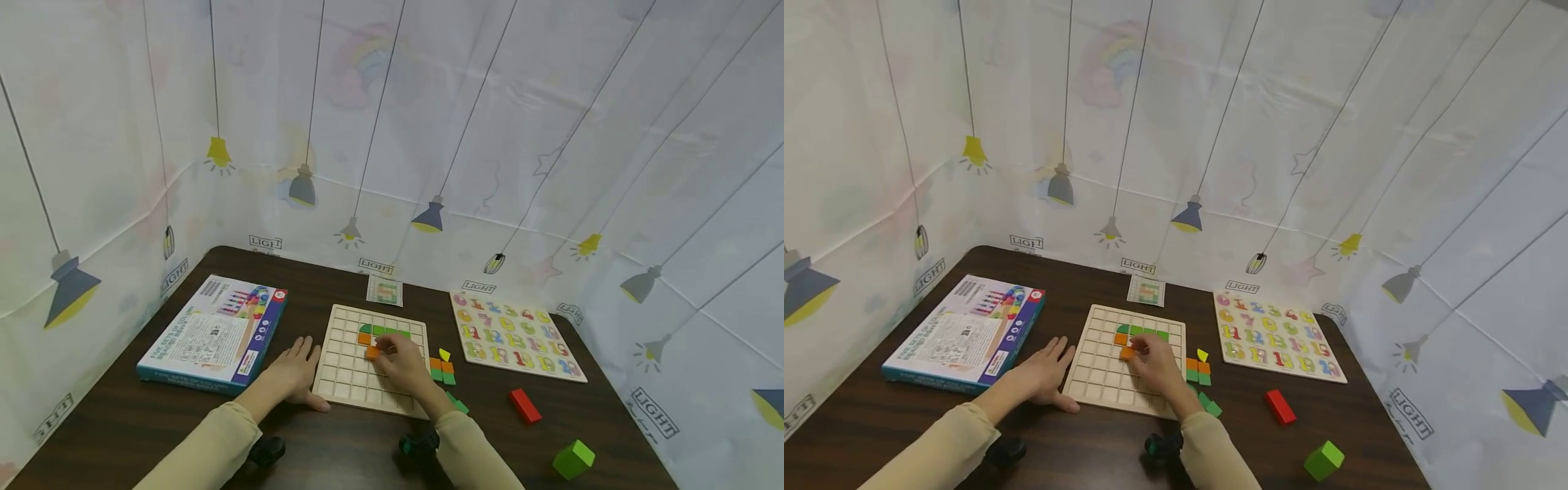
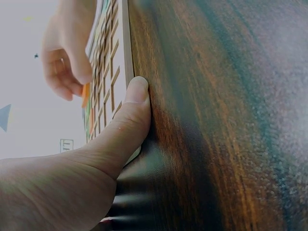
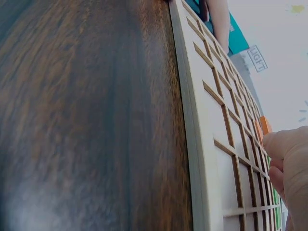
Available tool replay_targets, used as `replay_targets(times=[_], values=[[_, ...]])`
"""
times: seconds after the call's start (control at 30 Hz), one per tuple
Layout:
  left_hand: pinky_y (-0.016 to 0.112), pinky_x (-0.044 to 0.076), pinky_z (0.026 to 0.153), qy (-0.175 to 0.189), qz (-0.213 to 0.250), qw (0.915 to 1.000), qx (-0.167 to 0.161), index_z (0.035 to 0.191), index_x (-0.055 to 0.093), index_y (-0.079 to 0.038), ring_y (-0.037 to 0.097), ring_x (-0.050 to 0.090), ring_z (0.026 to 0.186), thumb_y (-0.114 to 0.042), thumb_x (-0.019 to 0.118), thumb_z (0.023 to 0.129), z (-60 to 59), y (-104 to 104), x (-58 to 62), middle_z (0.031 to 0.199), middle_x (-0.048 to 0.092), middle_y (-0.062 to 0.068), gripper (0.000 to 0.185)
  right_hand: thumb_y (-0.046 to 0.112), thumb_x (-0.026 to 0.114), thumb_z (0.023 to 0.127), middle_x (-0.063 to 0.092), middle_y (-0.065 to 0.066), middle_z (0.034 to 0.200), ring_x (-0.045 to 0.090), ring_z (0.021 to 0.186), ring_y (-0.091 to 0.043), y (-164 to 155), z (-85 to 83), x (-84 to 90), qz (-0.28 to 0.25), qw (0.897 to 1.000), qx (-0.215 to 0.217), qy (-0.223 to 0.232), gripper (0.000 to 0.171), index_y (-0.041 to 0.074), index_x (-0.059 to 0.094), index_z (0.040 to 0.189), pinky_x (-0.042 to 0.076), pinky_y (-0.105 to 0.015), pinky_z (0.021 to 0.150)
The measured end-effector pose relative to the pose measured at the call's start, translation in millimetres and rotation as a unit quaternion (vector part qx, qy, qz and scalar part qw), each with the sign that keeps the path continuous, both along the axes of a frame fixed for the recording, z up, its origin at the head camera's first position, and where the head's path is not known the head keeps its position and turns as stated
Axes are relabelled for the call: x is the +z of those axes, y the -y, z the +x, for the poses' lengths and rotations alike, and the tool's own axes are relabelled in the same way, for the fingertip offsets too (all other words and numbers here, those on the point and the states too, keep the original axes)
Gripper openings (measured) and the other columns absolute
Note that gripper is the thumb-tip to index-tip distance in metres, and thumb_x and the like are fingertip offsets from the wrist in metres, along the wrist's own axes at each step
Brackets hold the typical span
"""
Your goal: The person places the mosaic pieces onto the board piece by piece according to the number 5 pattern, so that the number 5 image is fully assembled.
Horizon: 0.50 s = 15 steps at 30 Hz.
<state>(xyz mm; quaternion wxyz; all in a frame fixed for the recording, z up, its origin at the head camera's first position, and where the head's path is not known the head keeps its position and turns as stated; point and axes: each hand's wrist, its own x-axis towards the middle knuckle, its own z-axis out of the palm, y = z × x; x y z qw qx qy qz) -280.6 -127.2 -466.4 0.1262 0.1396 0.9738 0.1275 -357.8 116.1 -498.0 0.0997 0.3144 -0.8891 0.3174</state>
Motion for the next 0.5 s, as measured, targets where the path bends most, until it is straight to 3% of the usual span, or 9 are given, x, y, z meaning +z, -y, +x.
replay_targets(times=[0.23,0.5], values=[[0.051,0.021,0.109,0.001,0.000,1.0000,0.002,0.145,0.027,0.007,0.042,0.013,0.139,-0.064,0.071,0.070,-0.3,-1,0.1,0.151,0.016,0.029,0.112,0.000,0.066,0.084,0.063,-0.011,0.103,0.061,0.092,-0.022,7,-5.4,-3.4,-0.003,1.000,0.011,0.003,0.031,-0.002,0.060,0.114,0.052,-0.029,0.077],[0.050,0.020,0.110,0.001,-0.006,1.0000,0.002,0.146,0.026,0.005,0.040,0.013,0.140,-0.065,0.070,0.070,-2.7,0,-3.0,0.152,0.015,0.027,0.113,0.005,0.069,0.084,0.062,-0.005,0.100,0.060,0.089,-0.015,13,-7.7,-4.0,0.012,1.000,0.004,0.005,0.030,0.002,0.061,0.113,0.051,-0.026,0.074]])
